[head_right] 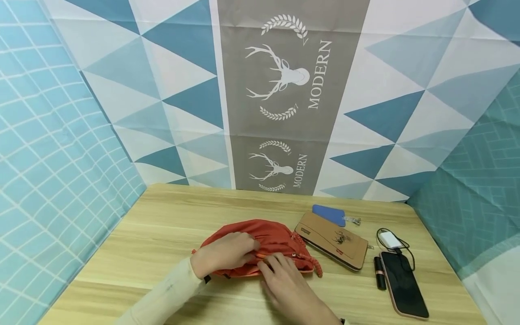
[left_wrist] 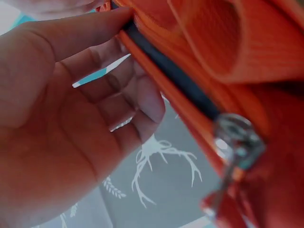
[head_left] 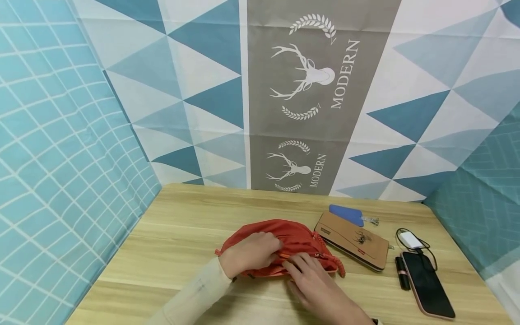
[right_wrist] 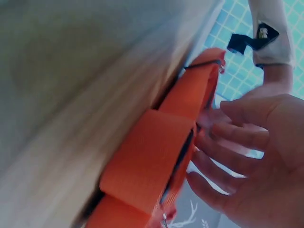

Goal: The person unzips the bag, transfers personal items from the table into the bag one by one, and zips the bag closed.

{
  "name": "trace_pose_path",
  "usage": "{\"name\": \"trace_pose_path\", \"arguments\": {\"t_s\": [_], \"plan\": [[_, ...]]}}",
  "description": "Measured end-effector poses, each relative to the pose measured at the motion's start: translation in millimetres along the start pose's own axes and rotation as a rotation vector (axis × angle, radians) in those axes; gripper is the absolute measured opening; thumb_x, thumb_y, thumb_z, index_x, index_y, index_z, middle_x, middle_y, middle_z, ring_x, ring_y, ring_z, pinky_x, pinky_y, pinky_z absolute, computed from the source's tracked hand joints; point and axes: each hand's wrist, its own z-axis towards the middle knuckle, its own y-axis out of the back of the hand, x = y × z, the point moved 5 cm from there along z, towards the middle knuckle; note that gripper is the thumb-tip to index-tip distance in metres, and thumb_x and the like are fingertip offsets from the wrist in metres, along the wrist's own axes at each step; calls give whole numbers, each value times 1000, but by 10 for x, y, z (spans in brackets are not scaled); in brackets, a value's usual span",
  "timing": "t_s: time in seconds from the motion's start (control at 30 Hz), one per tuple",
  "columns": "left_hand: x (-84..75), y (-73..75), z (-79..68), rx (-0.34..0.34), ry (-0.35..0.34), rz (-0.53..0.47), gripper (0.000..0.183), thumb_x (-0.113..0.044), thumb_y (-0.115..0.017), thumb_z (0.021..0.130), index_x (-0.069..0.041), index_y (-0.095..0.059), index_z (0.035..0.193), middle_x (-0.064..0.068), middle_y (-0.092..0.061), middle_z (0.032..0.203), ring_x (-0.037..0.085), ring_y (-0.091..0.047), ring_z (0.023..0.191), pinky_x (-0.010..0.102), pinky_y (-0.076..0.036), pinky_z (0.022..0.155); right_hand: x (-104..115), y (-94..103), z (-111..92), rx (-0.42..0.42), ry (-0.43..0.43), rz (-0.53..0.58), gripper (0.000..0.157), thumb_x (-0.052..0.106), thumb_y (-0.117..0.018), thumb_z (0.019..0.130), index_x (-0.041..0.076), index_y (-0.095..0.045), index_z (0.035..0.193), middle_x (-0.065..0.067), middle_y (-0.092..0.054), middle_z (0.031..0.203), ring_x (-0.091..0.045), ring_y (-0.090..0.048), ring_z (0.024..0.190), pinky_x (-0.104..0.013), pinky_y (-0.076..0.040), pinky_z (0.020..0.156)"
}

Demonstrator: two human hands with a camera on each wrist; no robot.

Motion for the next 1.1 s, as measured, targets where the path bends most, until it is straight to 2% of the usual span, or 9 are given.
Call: {"name": "trace_pose_path", "arguments": {"t_s": [0.13, 0.2, 0.3, 0.4, 0.57, 0.67, 0.8, 0.97, 1.1], "plan": [[39, 109, 0, -36, -8, -46, 21, -13, -63, 98, -18, -62, 78, -11, -49, 68, 4, -45, 59, 17, -38, 56, 19, -12, 14, -111, 3, -38, 33, 20, -74, 88, 10, -68, 119, -4, -64, 121, -26, -52, 116, -49, -44, 93], [41, 184, -1, -71, -14, -41, 20, -14, -63, 98, -17, -62, 79, -10, -50, 69, 4, -45, 59, 17, -39, 56, 31, 14, 22, -179, 10, -43, 30, 17, -75, 86, 10, -70, 115, -4, -66, 117, -27, -53, 115, -50, -42, 93], [35, 290, -10, -132, -24, -10, 18, -16, -62, 99, -17, -61, 82, -9, -50, 71, 5, -46, 61, 17, -39, 58, 58, 50, 27, -226, 35, -26, 31, 15, -75, 84, 10, -70, 115, -5, -65, 117, -26, -54, 114, -48, -43, 95], [20, 369, -23, -190, -39, -10, 15, -19, -61, 100, -16, -61, 85, -8, -50, 73, 5, -47, 61, 17, -40, 59, 64, 39, 22, -182, 27, -28, 41, 17, -76, 85, 9, -65, 124, -10, -61, 126, -28, -55, 118, -47, -46, 96], [-12, 420, -24, -266, -71, 0, 12, -18, -59, 101, -13, -62, 90, -6, -55, 78, 5, -50, 64, 18, -44, 62, 2, -60, -1, -25, -63, -27, 63, 27, -75, 89, 7, -50, 143, -16, -55, 137, -31, -54, 123, -49, -48, 96], [-14, 437, -19, -336, -68, 70, 11, -18, -60, 101, -12, -64, 93, -4, -59, 82, 6, -53, 65, 21, -48, 61, -17, -111, -12, 50, -79, 8, 57, 31, -70, 94, 9, -51, 144, -9, -59, 133, -25, -56, 118, -46, -49, 93], [4, 470, -20, -437, -55, 153, 10, -17, -62, 99, -12, -66, 93, -3, -62, 84, 8, -55, 62, 24, -49, 56, 5, -140, -30, 124, -53, 27, 44, 33, -62, 99, 12, -58, 139, -2, -64, 124, -21, -56, 111, -45, -48, 90], [29, 498, -36, -519, -45, 215, 11, -16, -64, 98, -12, -64, 88, -2, -61, 84, 12, -57, 59, 27, -48, 50, 40, -138, -48, 141, 26, 12, 33, 32, -59, 101, 18, -65, 130, 1, -64, 114, -21, -56, 105, -45, -47, 88], [55, 512, -53, -547, -51, 270, 12, -14, -64, 97, -12, -64, 86, -1, -61, 83, 14, -57, 58, 28, -47, 48, 39, -128, -60, 130, 85, 43, 24, 32, -61, 100, 20, -70, 118, 4, -63, 108, -17, -55, 100, -42, -46, 88]]}}
